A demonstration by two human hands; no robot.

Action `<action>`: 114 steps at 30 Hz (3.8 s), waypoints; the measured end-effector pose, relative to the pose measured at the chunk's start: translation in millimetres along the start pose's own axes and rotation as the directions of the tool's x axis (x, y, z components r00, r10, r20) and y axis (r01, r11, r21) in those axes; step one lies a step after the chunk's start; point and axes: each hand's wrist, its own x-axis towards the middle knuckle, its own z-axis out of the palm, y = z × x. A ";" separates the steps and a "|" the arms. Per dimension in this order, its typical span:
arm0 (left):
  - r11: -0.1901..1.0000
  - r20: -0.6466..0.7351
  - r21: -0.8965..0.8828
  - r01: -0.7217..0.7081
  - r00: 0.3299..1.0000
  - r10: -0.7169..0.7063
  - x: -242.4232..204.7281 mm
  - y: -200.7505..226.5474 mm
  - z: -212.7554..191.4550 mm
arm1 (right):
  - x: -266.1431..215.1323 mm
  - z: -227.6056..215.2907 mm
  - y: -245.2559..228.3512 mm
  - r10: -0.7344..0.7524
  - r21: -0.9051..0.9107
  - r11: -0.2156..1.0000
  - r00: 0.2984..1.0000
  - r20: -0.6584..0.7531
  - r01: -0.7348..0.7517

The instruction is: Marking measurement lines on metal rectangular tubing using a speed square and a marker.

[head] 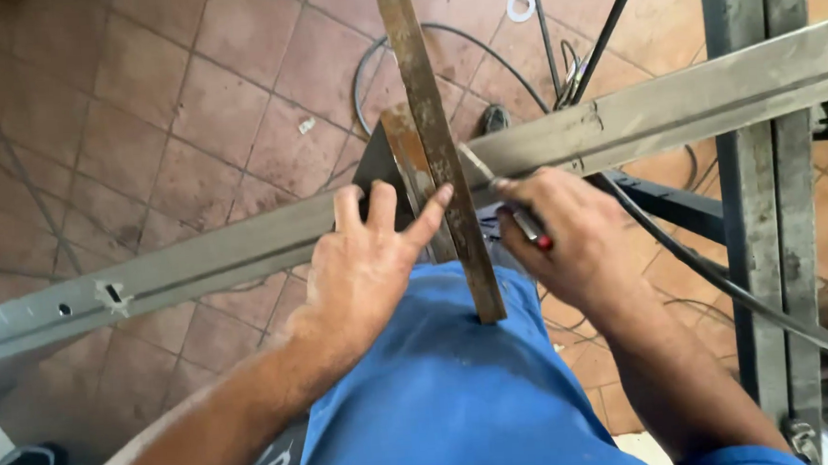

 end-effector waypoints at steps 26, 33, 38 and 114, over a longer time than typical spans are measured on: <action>0.936 -0.561 -0.338 -0.099 0.820 -0.115 -12.3 -29.8 71.6 | 20.8 70.4 -32.1 0.248 -0.438 0.863 0.966 -0.066 -0.252; 0.868 -0.492 -0.494 -0.047 0.839 -0.234 -14.1 -26.2 64.1 | 11.1 69.3 11.2 0.150 -0.614 0.768 0.983 -0.101 -0.180; 0.899 -0.412 -0.437 0.007 0.887 -0.207 -13.2 -27.4 81.9 | -12.7 -14.0 72.8 0.122 -0.720 0.666 0.981 -0.153 -0.195; 0.873 -0.340 -0.481 -0.086 0.935 -0.096 11.1 -15.5 54.8 | -30.5 -114.6 111.7 0.289 -0.700 0.673 0.956 -0.048 -0.238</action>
